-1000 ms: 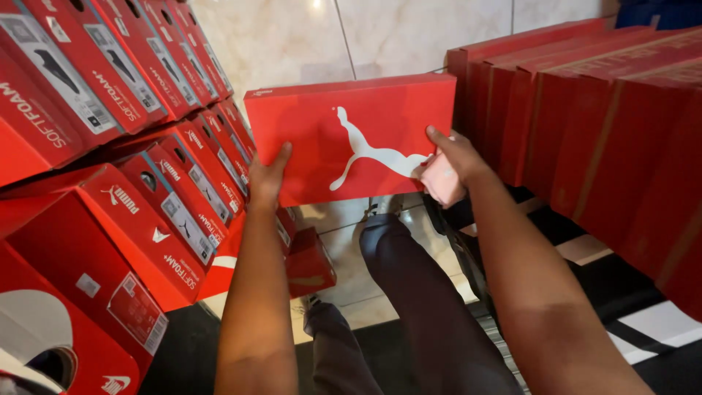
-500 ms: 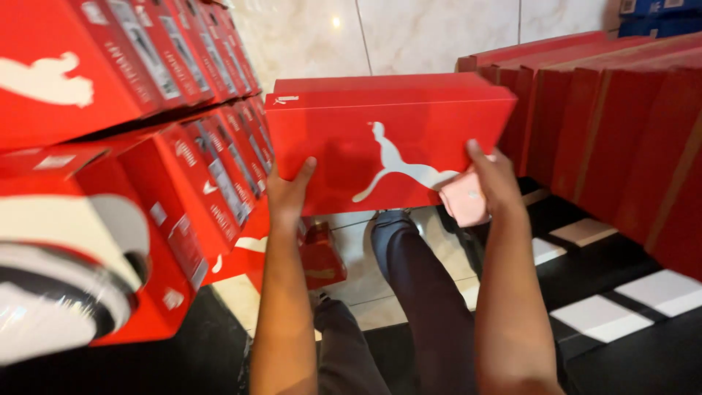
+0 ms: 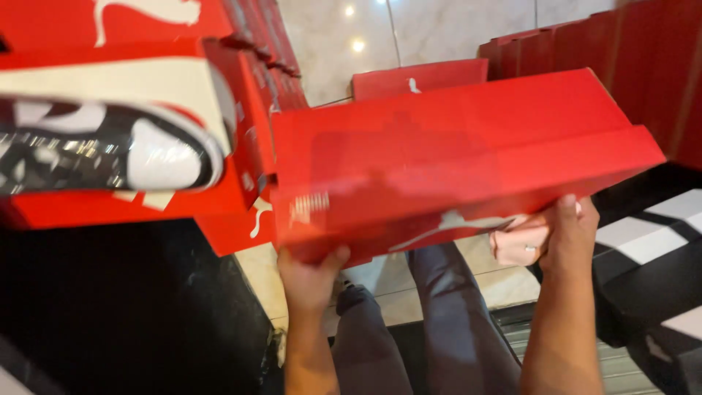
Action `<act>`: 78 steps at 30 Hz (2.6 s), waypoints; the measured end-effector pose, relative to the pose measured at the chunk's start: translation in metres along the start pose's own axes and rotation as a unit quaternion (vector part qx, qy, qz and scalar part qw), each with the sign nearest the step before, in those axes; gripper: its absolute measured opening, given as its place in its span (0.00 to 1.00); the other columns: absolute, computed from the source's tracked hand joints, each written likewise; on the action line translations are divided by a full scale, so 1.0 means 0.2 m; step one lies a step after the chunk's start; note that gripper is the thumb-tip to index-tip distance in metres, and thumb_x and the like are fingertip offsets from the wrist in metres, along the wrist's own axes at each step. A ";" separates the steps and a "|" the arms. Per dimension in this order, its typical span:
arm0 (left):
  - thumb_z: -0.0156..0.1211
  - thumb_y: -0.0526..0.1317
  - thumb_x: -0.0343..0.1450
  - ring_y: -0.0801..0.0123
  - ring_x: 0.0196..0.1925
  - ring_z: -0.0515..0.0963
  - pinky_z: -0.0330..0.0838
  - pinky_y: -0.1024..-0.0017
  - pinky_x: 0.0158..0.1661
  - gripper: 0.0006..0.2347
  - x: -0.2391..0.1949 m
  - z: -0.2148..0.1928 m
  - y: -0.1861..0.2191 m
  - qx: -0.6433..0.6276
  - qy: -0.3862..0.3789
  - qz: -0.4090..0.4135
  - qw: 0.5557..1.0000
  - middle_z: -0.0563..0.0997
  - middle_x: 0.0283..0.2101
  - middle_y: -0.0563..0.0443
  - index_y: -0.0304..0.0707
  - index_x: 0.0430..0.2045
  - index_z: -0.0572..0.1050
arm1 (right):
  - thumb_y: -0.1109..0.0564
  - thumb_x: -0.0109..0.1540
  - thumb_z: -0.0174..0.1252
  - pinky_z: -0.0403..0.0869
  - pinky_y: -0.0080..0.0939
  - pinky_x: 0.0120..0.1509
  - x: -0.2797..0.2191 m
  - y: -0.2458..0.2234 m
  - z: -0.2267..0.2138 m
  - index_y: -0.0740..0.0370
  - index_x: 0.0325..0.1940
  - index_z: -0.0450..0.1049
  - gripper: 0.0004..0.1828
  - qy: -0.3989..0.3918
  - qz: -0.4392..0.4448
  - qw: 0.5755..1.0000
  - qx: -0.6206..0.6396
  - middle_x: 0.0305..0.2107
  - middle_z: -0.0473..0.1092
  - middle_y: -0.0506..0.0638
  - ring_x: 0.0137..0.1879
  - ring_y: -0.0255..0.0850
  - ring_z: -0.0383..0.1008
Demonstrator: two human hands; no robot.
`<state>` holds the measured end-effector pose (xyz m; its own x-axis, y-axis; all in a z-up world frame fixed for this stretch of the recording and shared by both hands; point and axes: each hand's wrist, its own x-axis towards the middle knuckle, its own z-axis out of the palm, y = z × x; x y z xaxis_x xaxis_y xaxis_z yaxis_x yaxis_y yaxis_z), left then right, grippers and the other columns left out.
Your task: Wiping the exterior of shoe boxes with a cloth and restacking them in a storage area
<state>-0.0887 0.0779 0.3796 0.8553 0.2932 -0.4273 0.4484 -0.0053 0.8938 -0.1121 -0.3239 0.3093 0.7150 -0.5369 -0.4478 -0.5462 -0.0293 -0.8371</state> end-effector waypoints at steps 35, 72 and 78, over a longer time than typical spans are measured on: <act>0.55 0.65 0.79 0.49 0.53 0.79 0.72 0.55 0.54 0.25 0.64 -1.63 -1.40 0.260 0.299 -0.111 0.911 0.80 0.47 0.39 0.39 0.49 0.75 | 0.31 0.57 0.67 0.63 0.53 0.77 -0.68 0.41 1.74 0.43 0.74 0.64 0.44 -0.310 0.149 0.910 -0.232 0.64 0.70 0.52 0.74 0.48 0.64; 0.62 0.53 0.73 0.41 0.54 0.75 0.63 0.48 0.63 0.25 0.36 0.10 -0.95 0.315 0.235 0.259 0.883 0.75 0.48 0.34 0.24 0.51 0.70 | 0.24 0.56 0.65 0.66 0.55 0.73 0.73 0.95 1.05 0.44 0.74 0.61 0.48 -0.164 0.212 0.902 -0.338 0.63 0.68 0.62 0.70 0.56 0.66; 0.71 0.37 0.66 0.45 0.51 0.81 0.70 0.54 0.57 0.13 0.94 0.85 -1.35 0.276 0.058 0.240 0.929 0.84 0.44 0.40 0.37 0.43 0.81 | 0.48 0.53 0.83 0.61 0.56 0.78 1.46 1.11 0.93 0.61 0.78 0.50 0.60 -0.025 -0.006 0.953 -0.302 0.66 0.61 0.69 0.73 0.61 0.62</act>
<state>-0.0044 -0.0271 0.0342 0.9716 0.2316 0.0492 0.1148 -0.6427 0.7574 0.0564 -0.3313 -0.0663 0.7346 -0.4925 -0.4668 -0.6785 -0.5228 -0.5161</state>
